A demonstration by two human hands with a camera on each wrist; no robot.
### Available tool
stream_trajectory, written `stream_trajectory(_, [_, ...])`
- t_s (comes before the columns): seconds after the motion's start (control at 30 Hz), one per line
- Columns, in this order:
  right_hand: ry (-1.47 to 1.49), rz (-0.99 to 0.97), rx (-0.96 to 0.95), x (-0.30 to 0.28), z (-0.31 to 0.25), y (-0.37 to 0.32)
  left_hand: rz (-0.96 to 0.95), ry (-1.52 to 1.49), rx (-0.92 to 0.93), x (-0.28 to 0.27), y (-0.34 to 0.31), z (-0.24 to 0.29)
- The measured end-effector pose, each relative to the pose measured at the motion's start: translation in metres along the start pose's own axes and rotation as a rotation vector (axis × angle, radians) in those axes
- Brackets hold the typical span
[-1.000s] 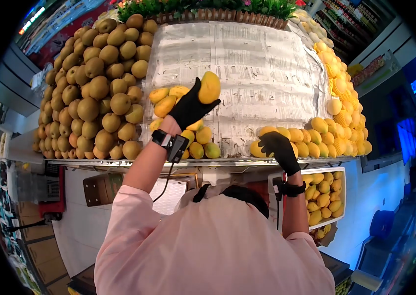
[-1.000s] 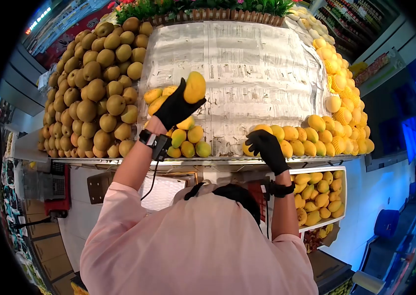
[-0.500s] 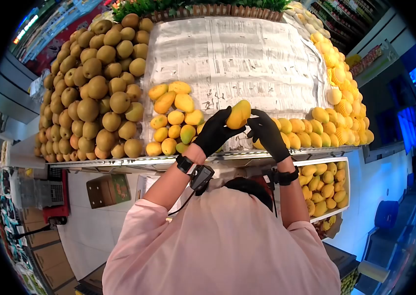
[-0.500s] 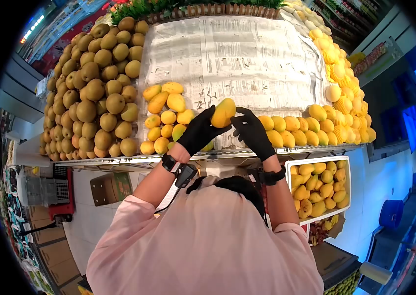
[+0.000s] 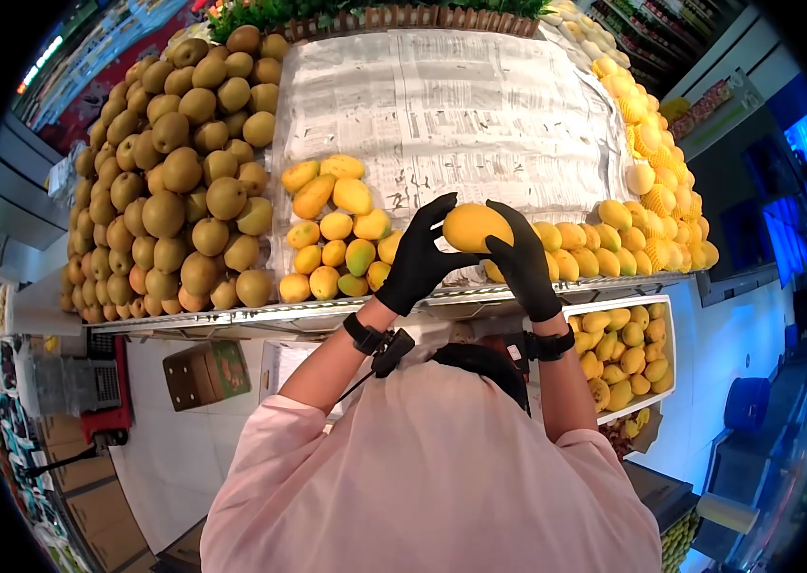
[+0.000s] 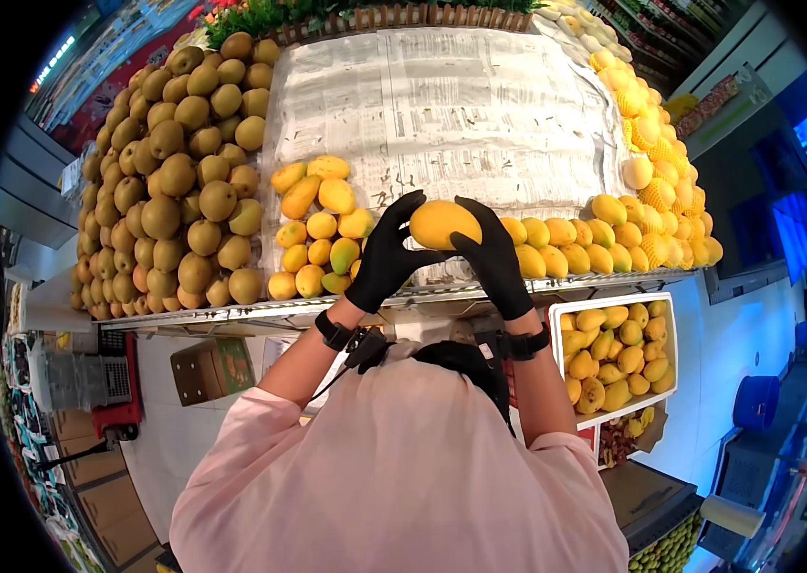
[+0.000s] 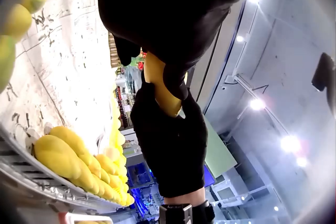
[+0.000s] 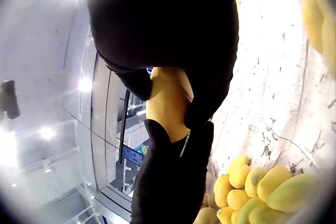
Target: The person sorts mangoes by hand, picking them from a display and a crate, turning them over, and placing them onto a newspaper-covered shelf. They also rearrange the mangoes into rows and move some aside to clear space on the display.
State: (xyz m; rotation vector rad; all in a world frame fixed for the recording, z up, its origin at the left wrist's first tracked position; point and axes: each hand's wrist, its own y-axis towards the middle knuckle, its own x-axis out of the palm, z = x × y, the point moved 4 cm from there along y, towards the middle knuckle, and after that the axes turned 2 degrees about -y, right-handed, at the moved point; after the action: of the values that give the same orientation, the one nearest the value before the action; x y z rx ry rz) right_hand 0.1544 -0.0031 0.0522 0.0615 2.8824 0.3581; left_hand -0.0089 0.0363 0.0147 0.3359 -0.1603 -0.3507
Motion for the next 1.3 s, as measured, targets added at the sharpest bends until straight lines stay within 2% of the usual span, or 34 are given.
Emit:
stream_trajectory(0.2, [-0.161, 0.027, -0.048, -0.001, -0.009, -0.008, -0.075, 0.208, 0.078, 0.004, -0.002, 0.018])
stream_trajectory(0.3, [-0.274, 0.01, -0.074, 0.001, -0.012, -0.008, -0.084, 0.186, 0.053, 0.005, -0.002, 0.011])
stream_trajectory(0.37, [-0.373, -0.007, -0.132, 0.001, -0.02, -0.01, -0.125, -0.032, -0.09, 0.001, -0.001, 0.009])
stream_trajectory(0.43, [0.055, -0.065, 0.125, 0.001, -0.011, -0.014, -0.153, -0.203, -0.196, -0.007, 0.001, 0.005])
stream_trajectory(0.47, [0.27, -0.093, 0.252, 0.002, -0.006, -0.017, -0.201, 0.059, -0.128, -0.01, 0.001, 0.007])
stream_trajectory(0.53, [0.263, -0.134, 0.209, 0.001, -0.013, -0.019, -0.293, 0.581, 0.008, -0.013, -0.002, 0.009])
stream_trajectory(0.6, [0.247, -0.151, 0.198, 0.0, -0.014, -0.022, -0.289, -0.047, -0.186, -0.014, -0.011, -0.024])
stream_trajectory(0.63, [0.235, -0.149, 0.207, 0.0, -0.013, -0.023, -0.337, 0.091, -0.108, -0.016, -0.012, -0.033])
stream_trajectory(0.73, [0.206, -0.146, 0.229, -0.004, -0.004, -0.024, -0.297, -0.546, -0.384, -0.006, -0.015, -0.026])
stream_trajectory(0.77, [0.217, -0.15, 0.255, -0.007, 0.0, -0.023, -0.318, -0.18, -0.175, -0.006, -0.014, -0.024])
stream_trajectory(0.83, [0.24, -0.164, 0.306, -0.01, 0.007, -0.024, -0.301, -0.232, -0.221, -0.008, -0.015, -0.035])
stream_trajectory(0.9, [0.264, -0.183, 0.367, -0.012, 0.01, -0.028, -0.198, -1.066, -0.743, -0.005, -0.02, -0.039])
stream_trajectory(0.93, [0.303, -0.191, 0.389, -0.012, 0.01, -0.031, -0.236, -0.939, -0.607, -0.007, -0.019, -0.032])
stream_trajectory(1.0, [0.374, -0.207, 0.424, -0.011, 0.009, -0.034, -0.175, -0.543, -0.652, -0.008, -0.016, -0.019])
stream_trajectory(1.1, [0.371, -0.19, 0.422, -0.016, 0.021, -0.04, -0.206, -0.223, -0.408, 0.001, -0.015, -0.029])
stream_trajectory(1.23, [0.332, -0.171, 0.479, -0.018, 0.017, -0.047, -0.198, -0.104, -0.258, 0.015, -0.02, -0.028])
stream_trajectory(1.3, [0.307, -0.179, 0.509, -0.021, 0.023, -0.046, -0.246, 0.07, -0.18, 0.021, -0.02, -0.03])
